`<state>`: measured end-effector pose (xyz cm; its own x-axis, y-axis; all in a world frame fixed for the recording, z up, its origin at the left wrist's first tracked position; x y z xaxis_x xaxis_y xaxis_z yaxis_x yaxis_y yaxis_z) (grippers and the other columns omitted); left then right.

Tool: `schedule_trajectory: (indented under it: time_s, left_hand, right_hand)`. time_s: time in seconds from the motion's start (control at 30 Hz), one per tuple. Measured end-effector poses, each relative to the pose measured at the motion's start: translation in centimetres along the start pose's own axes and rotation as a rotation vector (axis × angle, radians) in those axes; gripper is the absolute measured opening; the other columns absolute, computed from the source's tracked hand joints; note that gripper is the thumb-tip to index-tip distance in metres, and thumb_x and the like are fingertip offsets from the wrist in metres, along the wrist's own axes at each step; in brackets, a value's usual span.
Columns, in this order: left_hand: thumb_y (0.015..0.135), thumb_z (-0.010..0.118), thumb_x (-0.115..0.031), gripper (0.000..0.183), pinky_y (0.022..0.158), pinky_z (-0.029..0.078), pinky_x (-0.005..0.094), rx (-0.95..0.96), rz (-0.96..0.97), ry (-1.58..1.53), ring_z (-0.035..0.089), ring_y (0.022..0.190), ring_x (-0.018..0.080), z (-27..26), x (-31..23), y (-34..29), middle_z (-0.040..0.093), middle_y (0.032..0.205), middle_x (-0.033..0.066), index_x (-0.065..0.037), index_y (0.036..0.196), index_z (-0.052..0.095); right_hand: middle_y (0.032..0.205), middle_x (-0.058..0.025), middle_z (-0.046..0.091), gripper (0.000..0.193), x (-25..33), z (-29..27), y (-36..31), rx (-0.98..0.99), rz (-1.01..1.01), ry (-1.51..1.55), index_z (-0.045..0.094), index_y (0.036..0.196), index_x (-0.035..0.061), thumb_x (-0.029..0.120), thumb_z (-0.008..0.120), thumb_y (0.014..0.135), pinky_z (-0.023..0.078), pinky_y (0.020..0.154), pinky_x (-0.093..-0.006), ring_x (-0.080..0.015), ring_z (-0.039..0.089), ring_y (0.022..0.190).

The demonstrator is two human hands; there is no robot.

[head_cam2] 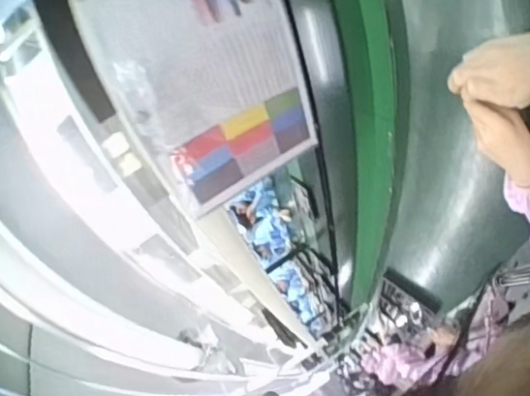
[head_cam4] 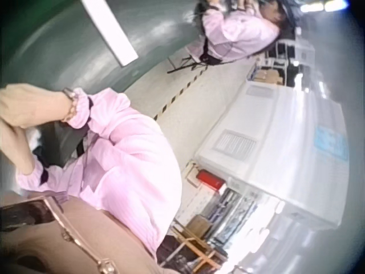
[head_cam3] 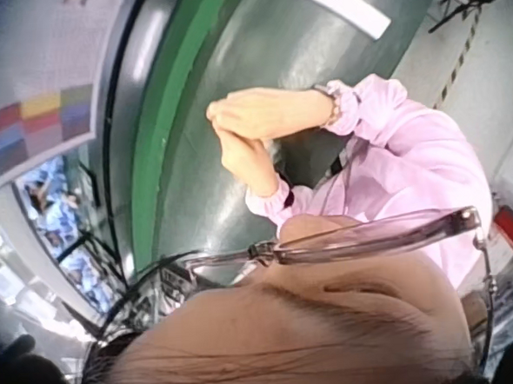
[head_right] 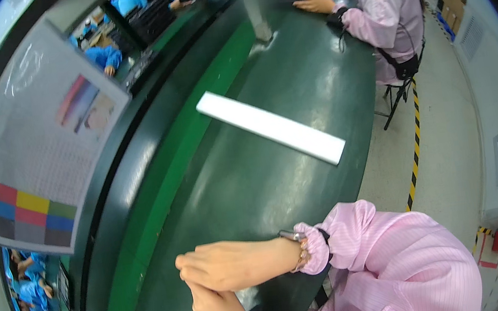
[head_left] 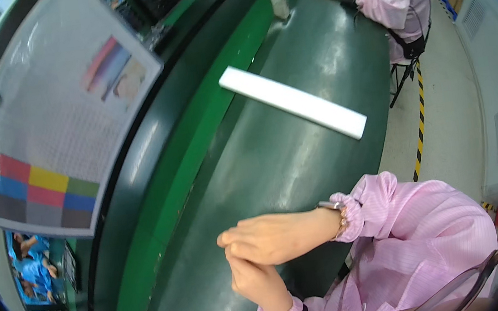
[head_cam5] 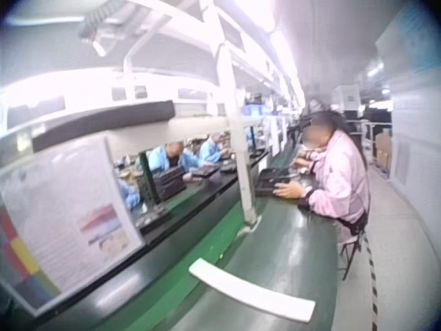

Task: The worker is using a tablet and an instruction sheet to inspect small plastic components on a factory assembly line.

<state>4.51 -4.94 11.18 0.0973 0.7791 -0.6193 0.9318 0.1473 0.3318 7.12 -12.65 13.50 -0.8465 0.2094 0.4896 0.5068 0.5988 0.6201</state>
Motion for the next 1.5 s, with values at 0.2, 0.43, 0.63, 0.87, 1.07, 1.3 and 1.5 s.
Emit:
schedule_trajectory:
  time_s: [0.2,0.43,0.63,0.87,1.07,1.3,1.5]
  left_hand:
    - [0.084,0.058,-0.013,0.025,0.061,0.049,0.0385,0.003,-0.032,-0.046,0.062,0.076,0.0365,-0.8,0.0,-0.3,0.062,0.089,0.0173,-0.002,0.105,0.052]
    - [0.084,0.059,-0.013,0.022,0.059,0.049,0.0375,-0.014,0.028,-0.059,0.063,0.073,0.0351,-1.7,-1.1,-1.4,0.062,0.086,0.0167,0.0,0.101,0.052]
    - [0.08,0.062,-0.009,0.019,0.052,0.046,0.0332,-0.043,0.118,-0.084,0.059,0.059,0.0291,-2.5,-2.1,-2.2,0.059,0.072,0.0134,0.0,0.094,0.052]
    - [0.075,0.065,-0.006,0.016,0.049,0.044,0.0303,-0.099,0.16,-0.033,0.056,0.053,0.0231,-4.2,-2.6,-3.3,0.054,0.064,0.0094,-0.001,0.086,0.054]
    - [0.07,0.067,-0.002,0.023,0.046,0.041,0.0267,-0.186,0.269,-0.033,0.05,0.047,0.0179,-4.9,-2.9,-4.3,0.052,0.06,0.0085,0.001,0.09,0.057]
    - [0.067,0.065,0.002,0.019,0.041,0.037,0.0288,-0.211,0.275,0.051,0.046,0.042,0.0191,-5.9,-3.7,-5.2,0.044,0.055,0.0055,-0.004,0.069,0.047]
    - [0.071,0.063,0.004,0.013,0.042,0.038,0.0248,-0.272,0.259,-0.02,0.048,0.043,0.0128,-6.8,-4.5,-5.5,0.051,0.057,0.0038,-0.002,0.073,0.051]
  right_hand:
    - [0.081,-0.0075,0.043,0.016,1.6,-0.1,0.2,-0.077,-0.068,-0.167,0.045,0.085,-0.0015,0.008,0.053,0.075,0.043,0.061,-0.0267,-0.0163,0.049,0.068]
    - [0.079,-0.0066,0.039,0.014,3.3,-0.3,-0.6,0.007,-0.073,-0.289,0.045,0.082,-0.0019,0.007,0.053,0.074,0.04,0.061,-0.0257,-0.015,0.046,0.067]
    - [0.08,-0.0065,0.039,0.014,4.7,-1.1,-1.1,0.013,-0.08,-0.288,0.044,0.082,-0.0016,0.005,0.053,0.073,0.04,0.061,-0.0267,-0.0147,0.045,0.068]
    - [0.081,-0.0097,0.042,0.013,6.0,-2.1,-1.3,-0.03,-0.019,0.051,0.043,0.084,-0.0022,0.002,0.051,0.074,0.042,0.062,-0.0315,-0.0221,0.049,0.07]
    - [0.084,-0.0121,0.045,0.015,7.2,-3.0,-1.5,-0.065,-0.05,0.107,0.044,0.087,-0.0034,0.002,0.05,0.074,0.044,0.064,-0.0327,-0.0257,0.051,0.072]
    - [0.102,-0.0199,0.051,0.021,8.3,-3.2,-1.9,-0.036,-0.036,0.113,0.042,0.096,-0.0021,-0.002,0.051,0.078,0.048,0.067,-0.0351,-0.0325,0.056,0.077]
    - [0.102,-0.0186,0.05,0.027,8.2,-4.1,-2.1,-0.099,0.002,0.268,0.038,0.096,0.0007,-0.013,0.05,0.075,0.048,0.064,-0.0334,-0.0288,0.055,0.075]
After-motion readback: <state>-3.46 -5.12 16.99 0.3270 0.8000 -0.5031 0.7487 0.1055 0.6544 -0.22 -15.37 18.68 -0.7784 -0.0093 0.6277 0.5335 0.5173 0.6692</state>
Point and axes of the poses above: each hand's wrist, its own y-axis towards the middle knuckle, its own z-axis out of the palm, x = y × z, the point moved 8 cm from there along y, towards the middle knuckle
